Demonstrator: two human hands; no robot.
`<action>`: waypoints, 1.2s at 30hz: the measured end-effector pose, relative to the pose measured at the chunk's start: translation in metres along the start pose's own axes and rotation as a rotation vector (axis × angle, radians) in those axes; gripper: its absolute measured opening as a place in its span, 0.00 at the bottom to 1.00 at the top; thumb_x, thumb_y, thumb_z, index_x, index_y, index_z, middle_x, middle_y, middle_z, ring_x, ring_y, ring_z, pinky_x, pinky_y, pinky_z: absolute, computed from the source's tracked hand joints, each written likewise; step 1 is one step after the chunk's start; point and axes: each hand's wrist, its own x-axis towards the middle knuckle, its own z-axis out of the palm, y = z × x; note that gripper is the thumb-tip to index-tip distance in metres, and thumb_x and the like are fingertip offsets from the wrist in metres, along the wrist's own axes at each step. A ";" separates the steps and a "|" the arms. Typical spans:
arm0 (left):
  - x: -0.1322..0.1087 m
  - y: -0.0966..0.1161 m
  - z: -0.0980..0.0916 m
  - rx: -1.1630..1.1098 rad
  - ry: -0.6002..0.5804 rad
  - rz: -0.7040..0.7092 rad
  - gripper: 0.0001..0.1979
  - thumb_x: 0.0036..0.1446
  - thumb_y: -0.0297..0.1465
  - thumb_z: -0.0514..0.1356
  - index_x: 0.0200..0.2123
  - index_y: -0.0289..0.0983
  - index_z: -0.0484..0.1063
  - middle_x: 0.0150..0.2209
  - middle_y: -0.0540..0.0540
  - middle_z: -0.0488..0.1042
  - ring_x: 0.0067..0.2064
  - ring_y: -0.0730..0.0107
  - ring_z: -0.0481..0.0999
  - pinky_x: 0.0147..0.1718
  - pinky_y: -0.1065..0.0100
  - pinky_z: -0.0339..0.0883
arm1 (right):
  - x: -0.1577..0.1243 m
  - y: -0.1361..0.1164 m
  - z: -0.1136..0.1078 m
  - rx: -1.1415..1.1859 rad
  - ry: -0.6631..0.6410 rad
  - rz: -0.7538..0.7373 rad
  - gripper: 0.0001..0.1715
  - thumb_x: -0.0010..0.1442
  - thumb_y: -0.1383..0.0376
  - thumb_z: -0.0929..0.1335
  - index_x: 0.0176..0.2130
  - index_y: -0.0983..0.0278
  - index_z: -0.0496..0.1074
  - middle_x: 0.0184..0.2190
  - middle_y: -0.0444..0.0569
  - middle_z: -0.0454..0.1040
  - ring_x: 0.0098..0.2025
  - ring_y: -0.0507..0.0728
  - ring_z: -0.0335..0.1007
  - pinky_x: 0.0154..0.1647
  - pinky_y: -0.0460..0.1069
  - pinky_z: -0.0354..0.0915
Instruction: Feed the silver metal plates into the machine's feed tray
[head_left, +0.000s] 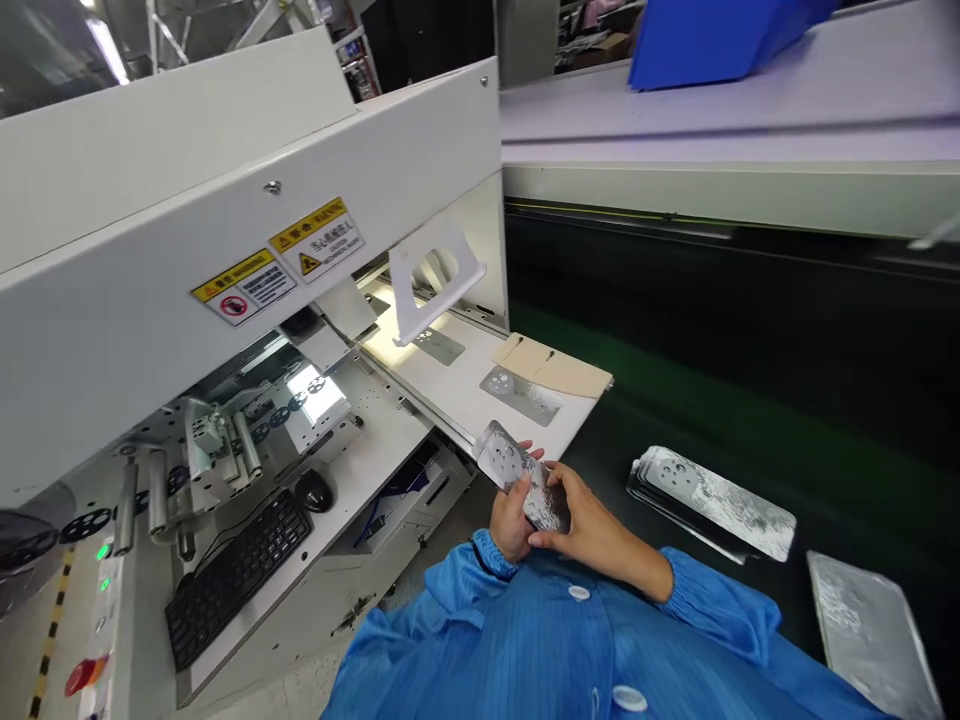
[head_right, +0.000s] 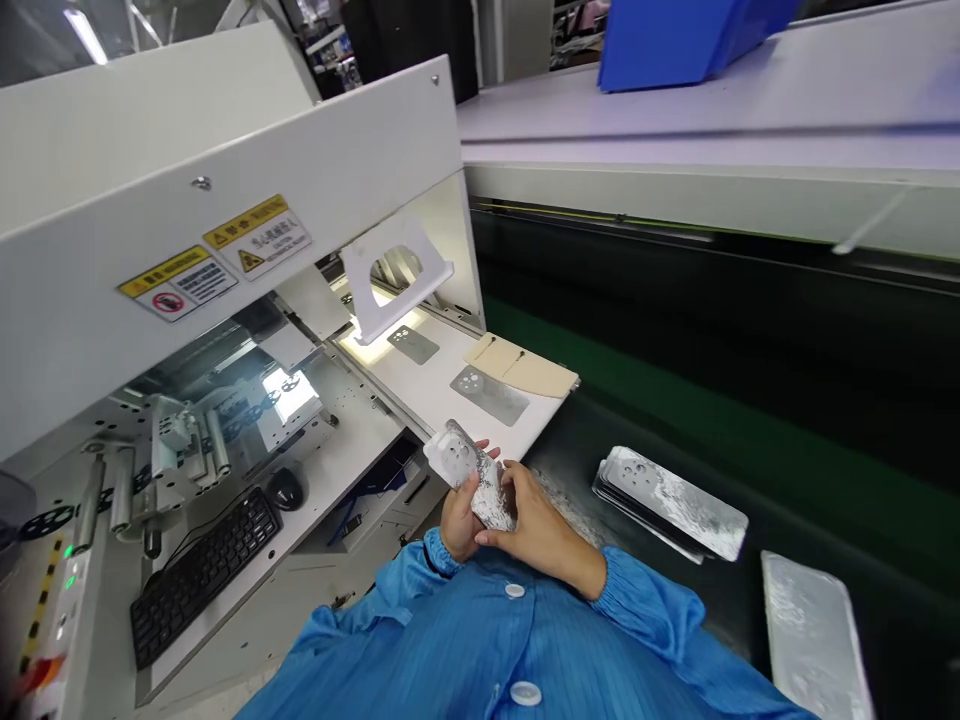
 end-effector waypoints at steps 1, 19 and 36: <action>-0.001 -0.005 0.004 0.064 -0.063 -0.008 0.31 0.51 0.47 0.59 0.56 0.40 0.63 0.55 0.42 0.69 0.55 0.57 0.68 0.58 0.57 0.57 | -0.004 0.002 -0.001 0.011 0.053 -0.016 0.38 0.39 0.62 0.74 0.47 0.61 0.56 0.52 0.55 0.62 0.52 0.62 0.62 0.51 0.57 0.62; 0.045 -0.081 0.054 1.047 -0.551 -0.008 0.35 0.38 0.29 0.70 0.50 0.39 0.58 0.65 0.34 0.43 0.64 0.48 0.52 0.52 0.49 0.61 | -0.100 0.172 -0.112 -0.567 0.376 0.395 0.28 0.44 0.69 0.70 0.45 0.61 0.61 0.58 0.59 0.59 0.61 0.69 0.53 0.53 0.61 0.61; 0.120 -0.151 0.131 1.751 -1.149 0.130 0.37 0.26 0.14 0.70 0.43 0.36 0.62 0.54 0.32 0.61 0.61 0.42 0.56 0.55 0.45 0.58 | -0.099 0.186 -0.116 -0.516 0.362 0.529 0.29 0.43 0.71 0.72 0.46 0.63 0.66 0.54 0.54 0.63 0.59 0.62 0.55 0.55 0.53 0.59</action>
